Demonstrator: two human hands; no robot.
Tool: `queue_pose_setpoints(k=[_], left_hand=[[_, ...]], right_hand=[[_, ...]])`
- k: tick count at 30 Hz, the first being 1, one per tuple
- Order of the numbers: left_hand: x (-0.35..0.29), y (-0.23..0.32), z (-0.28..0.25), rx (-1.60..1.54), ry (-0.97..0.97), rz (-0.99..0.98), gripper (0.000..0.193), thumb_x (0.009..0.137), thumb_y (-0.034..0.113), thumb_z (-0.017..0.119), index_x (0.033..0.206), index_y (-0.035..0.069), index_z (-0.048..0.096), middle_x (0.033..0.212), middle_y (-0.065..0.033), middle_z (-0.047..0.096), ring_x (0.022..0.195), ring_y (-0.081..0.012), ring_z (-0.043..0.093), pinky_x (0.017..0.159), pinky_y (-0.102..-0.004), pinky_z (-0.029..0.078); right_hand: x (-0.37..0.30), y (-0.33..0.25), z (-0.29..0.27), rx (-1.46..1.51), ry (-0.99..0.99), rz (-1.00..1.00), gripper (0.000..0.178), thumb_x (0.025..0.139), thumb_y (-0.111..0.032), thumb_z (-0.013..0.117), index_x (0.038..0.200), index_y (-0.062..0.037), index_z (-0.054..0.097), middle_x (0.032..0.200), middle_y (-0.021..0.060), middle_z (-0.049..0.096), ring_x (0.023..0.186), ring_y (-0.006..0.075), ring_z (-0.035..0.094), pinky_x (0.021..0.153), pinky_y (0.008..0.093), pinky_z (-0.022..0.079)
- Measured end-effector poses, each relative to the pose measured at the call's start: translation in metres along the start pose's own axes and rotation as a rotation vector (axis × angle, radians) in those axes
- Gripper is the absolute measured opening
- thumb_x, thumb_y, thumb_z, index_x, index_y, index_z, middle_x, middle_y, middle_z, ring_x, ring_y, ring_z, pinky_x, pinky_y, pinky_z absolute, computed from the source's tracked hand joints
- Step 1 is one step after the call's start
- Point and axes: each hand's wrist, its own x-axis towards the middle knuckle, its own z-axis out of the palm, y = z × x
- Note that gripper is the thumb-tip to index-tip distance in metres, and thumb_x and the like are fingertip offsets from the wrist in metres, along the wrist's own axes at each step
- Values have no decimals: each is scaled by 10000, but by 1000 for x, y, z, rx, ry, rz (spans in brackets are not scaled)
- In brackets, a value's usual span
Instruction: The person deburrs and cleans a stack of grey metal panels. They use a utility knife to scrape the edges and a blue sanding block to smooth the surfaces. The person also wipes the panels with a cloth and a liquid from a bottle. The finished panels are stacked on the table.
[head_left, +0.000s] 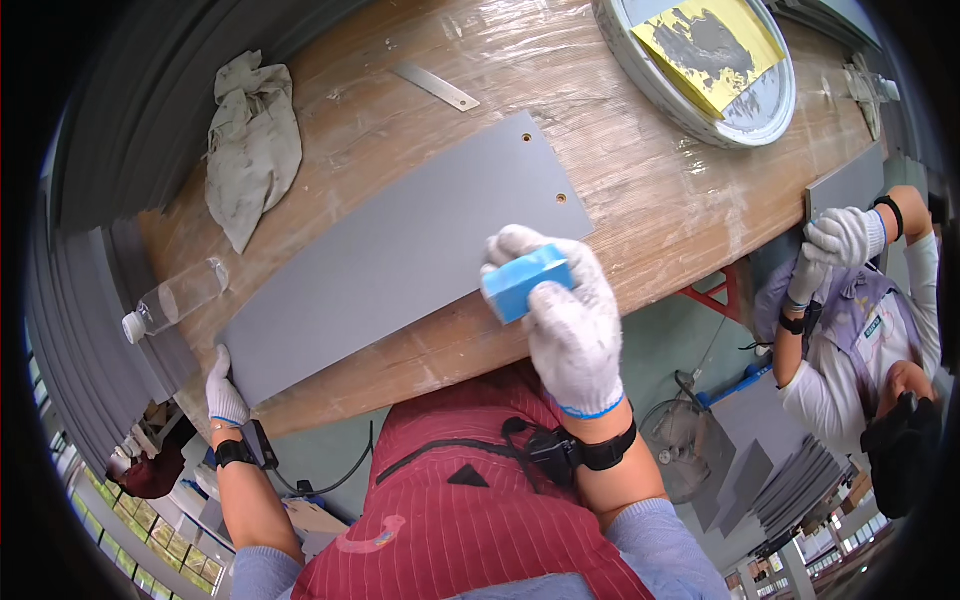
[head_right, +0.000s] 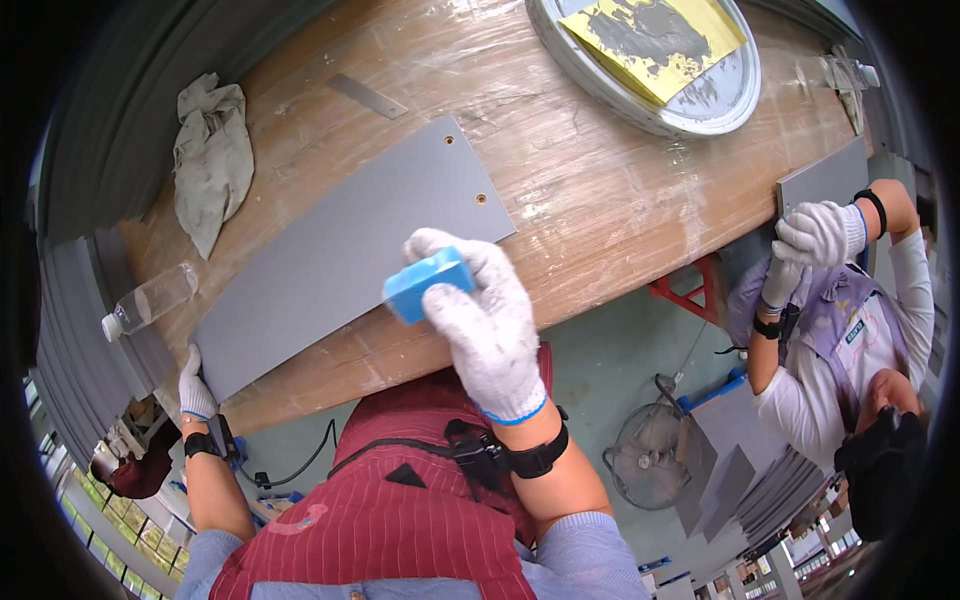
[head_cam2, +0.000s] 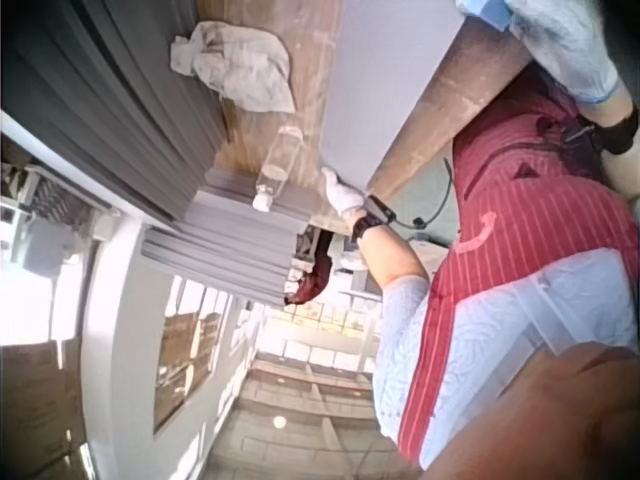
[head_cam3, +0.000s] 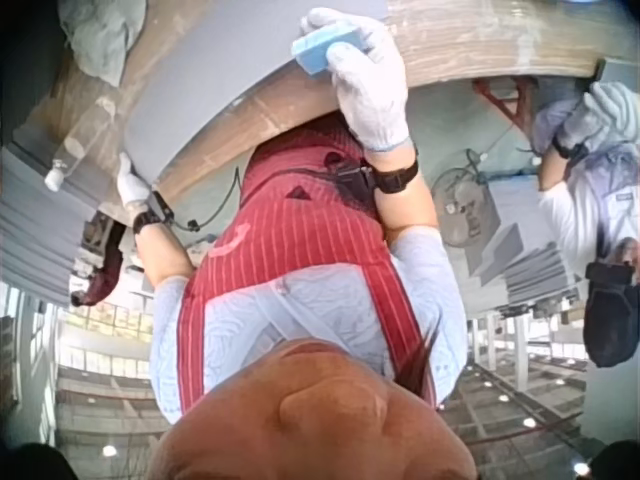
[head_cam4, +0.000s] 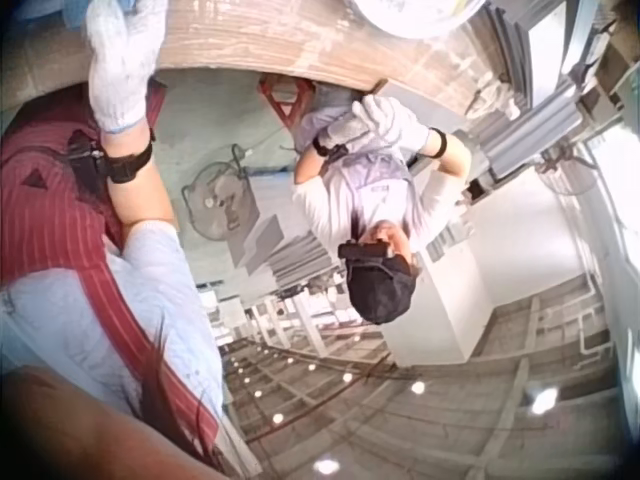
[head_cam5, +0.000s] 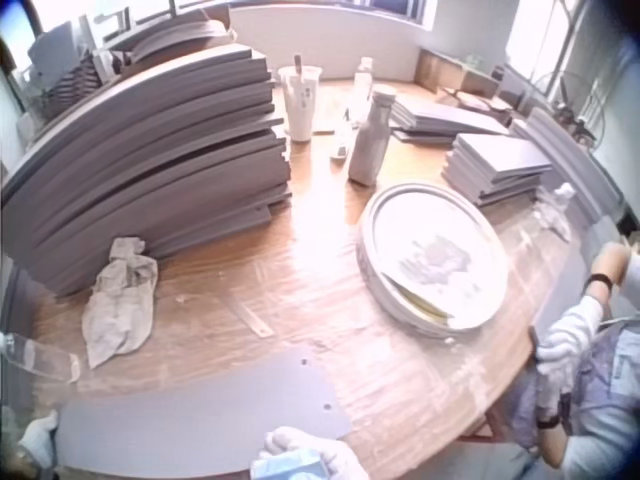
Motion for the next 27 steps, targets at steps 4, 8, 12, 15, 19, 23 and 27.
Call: queue_pose_setpoints(k=[4, 8, 12, 15, 19, 23, 27], left_hand=[[-4, -2, -2, 6, 7, -9, 540, 989, 440, 612, 1256, -29, 608, 1168, -117, 678, 1004, -240, 678, 882, -367, 569], [-2, 2, -3, 8, -4, -30, 535, 992, 435, 609, 1258, -30, 607, 1166, -121, 680, 1007, -241, 677, 881, -368, 569], [3, 1, -3, 14, 4, -17, 533, 995, 430, 605, 1263, -30, 605, 1167, -125, 681, 1009, -241, 678, 881, -368, 570], [2, 0, -6, 5, 6, -15, 533, 994, 428, 607, 1265, -30, 603, 1169, -127, 681, 1008, -242, 680, 884, -367, 570], [-3, 4, -1, 11, -7, -36, 534, 992, 428, 610, 1269, -29, 601, 1179, -127, 678, 1011, -242, 679, 884, -364, 570], [1, 1, -5, -6, 21, -23, 535, 988, 426, 619, 1271, -28, 600, 1178, -127, 678, 1016, -241, 677, 878, -362, 572], [-2, 3, 0, -26, 10, -30, 539, 984, 416, 630, 1284, -30, 591, 1177, -132, 677, 1015, -245, 677, 882, -363, 572]], right_hand=[[20, -36, -50, -48, 317, -434, 364, 947, -32, 617, 1296, 13, 522, 1264, 151, 597, 1148, 227, 593, 1038, 384, 459], [12, -36, -60, -645, 587, -565, 384, 929, -12, 658, 1288, 11, 525, 1222, 132, 603, 1111, 197, 589, 992, 363, 482], [11, -8, -54, -903, 499, -631, 436, 843, -12, 781, 1237, 9, 595, 1169, 96, 623, 1036, 162, 609, 937, 319, 496], [17, -2, -61, -914, 615, -650, 437, 844, -17, 782, 1238, 9, 593, 1165, 95, 625, 1022, 159, 612, 925, 325, 501], [11, 1, -57, -885, 606, -729, 429, 838, -18, 788, 1225, 10, 603, 1152, 98, 625, 1023, 175, 614, 917, 328, 504], [13, 12, -53, -936, 595, -721, 444, 839, -18, 789, 1235, 21, 591, 1136, 108, 617, 1015, 188, 616, 903, 331, 510], [11, 6, -51, -959, 682, -729, 418, 870, -20, 761, 1239, 28, 571, 1137, 107, 615, 1014, 181, 615, 900, 318, 516]])
